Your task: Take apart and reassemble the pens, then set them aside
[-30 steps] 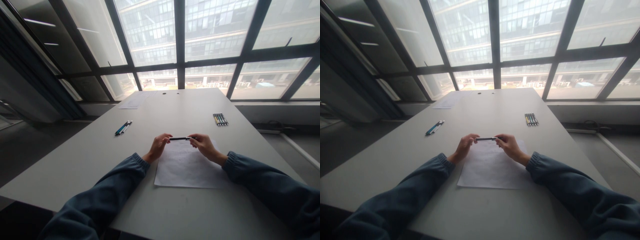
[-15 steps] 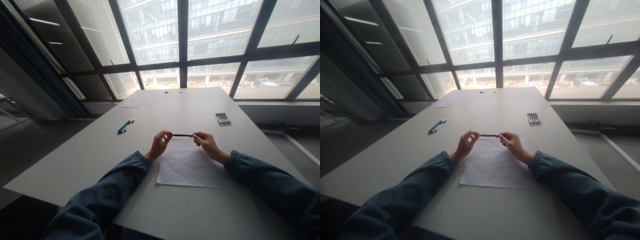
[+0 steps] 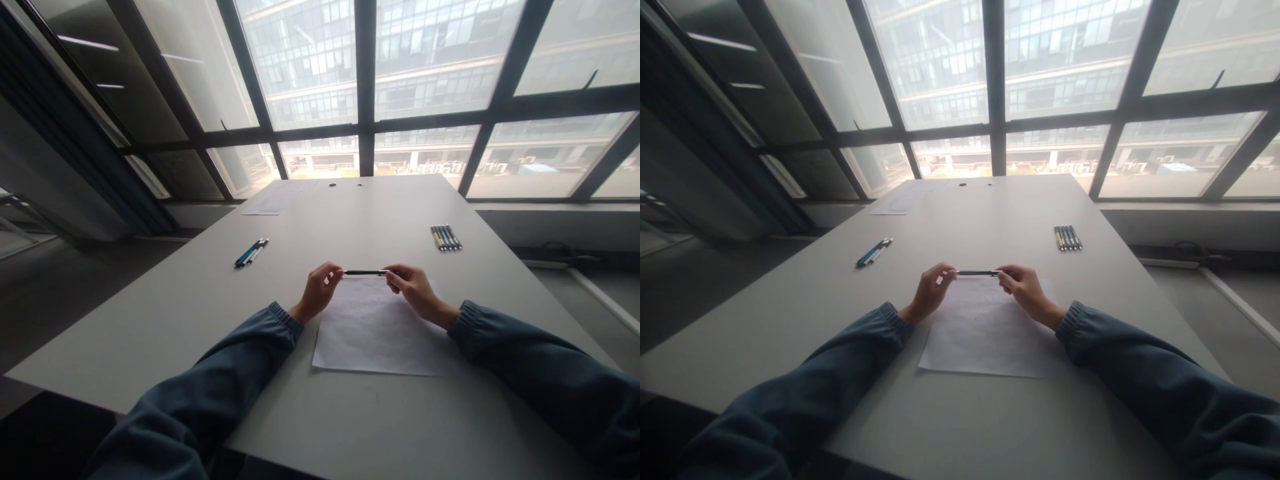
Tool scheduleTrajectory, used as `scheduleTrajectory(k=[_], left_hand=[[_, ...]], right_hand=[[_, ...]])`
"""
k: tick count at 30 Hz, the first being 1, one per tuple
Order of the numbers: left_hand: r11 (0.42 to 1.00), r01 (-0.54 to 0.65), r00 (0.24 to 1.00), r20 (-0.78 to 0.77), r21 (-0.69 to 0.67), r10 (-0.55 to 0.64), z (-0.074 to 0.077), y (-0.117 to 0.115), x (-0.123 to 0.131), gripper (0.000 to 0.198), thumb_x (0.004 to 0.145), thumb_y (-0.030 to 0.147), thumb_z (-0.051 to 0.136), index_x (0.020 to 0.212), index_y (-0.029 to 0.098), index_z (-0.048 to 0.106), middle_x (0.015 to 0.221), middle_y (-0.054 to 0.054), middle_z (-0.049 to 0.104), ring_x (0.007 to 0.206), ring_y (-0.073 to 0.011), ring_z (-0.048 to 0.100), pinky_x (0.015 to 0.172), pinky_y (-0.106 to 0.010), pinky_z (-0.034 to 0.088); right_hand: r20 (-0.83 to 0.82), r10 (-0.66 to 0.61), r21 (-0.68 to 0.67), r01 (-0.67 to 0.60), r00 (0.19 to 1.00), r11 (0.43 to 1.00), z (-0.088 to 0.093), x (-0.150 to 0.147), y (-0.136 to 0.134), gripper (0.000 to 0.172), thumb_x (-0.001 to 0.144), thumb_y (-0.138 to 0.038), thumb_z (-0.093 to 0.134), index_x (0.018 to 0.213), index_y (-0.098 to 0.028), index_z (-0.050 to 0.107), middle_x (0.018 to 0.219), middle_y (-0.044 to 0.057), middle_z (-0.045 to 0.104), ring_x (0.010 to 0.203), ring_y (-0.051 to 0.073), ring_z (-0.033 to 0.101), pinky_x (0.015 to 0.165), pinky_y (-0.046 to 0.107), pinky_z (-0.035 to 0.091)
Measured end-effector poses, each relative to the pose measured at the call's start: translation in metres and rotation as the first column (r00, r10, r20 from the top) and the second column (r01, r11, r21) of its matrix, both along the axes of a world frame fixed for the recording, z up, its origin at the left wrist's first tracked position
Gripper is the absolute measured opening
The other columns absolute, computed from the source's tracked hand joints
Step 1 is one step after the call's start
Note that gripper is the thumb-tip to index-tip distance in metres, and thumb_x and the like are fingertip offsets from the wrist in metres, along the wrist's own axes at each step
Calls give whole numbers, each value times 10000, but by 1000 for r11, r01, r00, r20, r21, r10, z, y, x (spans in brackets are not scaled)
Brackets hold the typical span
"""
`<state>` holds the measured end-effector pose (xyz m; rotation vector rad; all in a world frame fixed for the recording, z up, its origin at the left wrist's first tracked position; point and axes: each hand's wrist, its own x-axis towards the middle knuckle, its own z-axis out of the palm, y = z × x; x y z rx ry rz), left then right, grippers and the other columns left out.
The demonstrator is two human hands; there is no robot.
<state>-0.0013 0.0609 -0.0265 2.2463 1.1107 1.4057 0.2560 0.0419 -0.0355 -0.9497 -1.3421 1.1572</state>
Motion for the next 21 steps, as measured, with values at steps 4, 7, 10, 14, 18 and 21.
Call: scheduleTrajectory(k=[4,7,10,14,18,21], left_hand=[[999,2,1000,-23,-41,-3,0,-1,-1,430,1016,447,503,702,174,616,682,-14,657,650,-131,597,668,-262,465],[999,3,999,-32,-47,-4,-2,0,-2,495,1031,481,449,673,175,599,668,-18,645,645,-136,597,683,-273,466],[999,25,999,-24,-22,-26,-4,2,-3,469,1052,481,383,829,176,661,778,-42,691,744,-158,645,728,-292,485],[1000,25,1000,-14,15,-24,-2,2,-2,284,1012,440,526,1070,194,655,931,-55,711,860,-167,663,712,-280,499],[990,23,998,-56,138,-16,2,0,0,199,959,375,635,1055,201,648,973,-63,682,869,-163,632,713,-283,518],[984,21,998,-65,177,-9,3,-1,0,140,968,324,620,1019,199,657,996,-72,669,877,-160,620,709,-281,530]], right_hand=[[7,-1,-2,1,1000,1000,1,0,-1,373,807,-454,761,979,-124,750,636,1,598,578,120,506,530,271,375],[18,-2,-1,2,1000,1000,2,0,-1,379,806,-463,758,976,-124,750,640,3,601,577,121,506,528,272,373],[16,-2,-2,2,1000,1000,1,0,0,372,813,-459,752,979,-126,752,643,2,601,579,119,506,530,271,373],[9,-9,-7,9,1000,1000,0,0,1,381,809,-470,755,975,-127,752,636,-1,598,577,120,505,532,273,375],[4,-10,-6,10,1000,1000,0,0,1,403,801,-488,760,978,-126,750,638,2,601,577,122,506,533,276,378],[1,-11,-10,11,1000,1000,1,-1,0,400,799,-484,761,969,-123,749,632,0,597,575,120,502,534,275,375]])
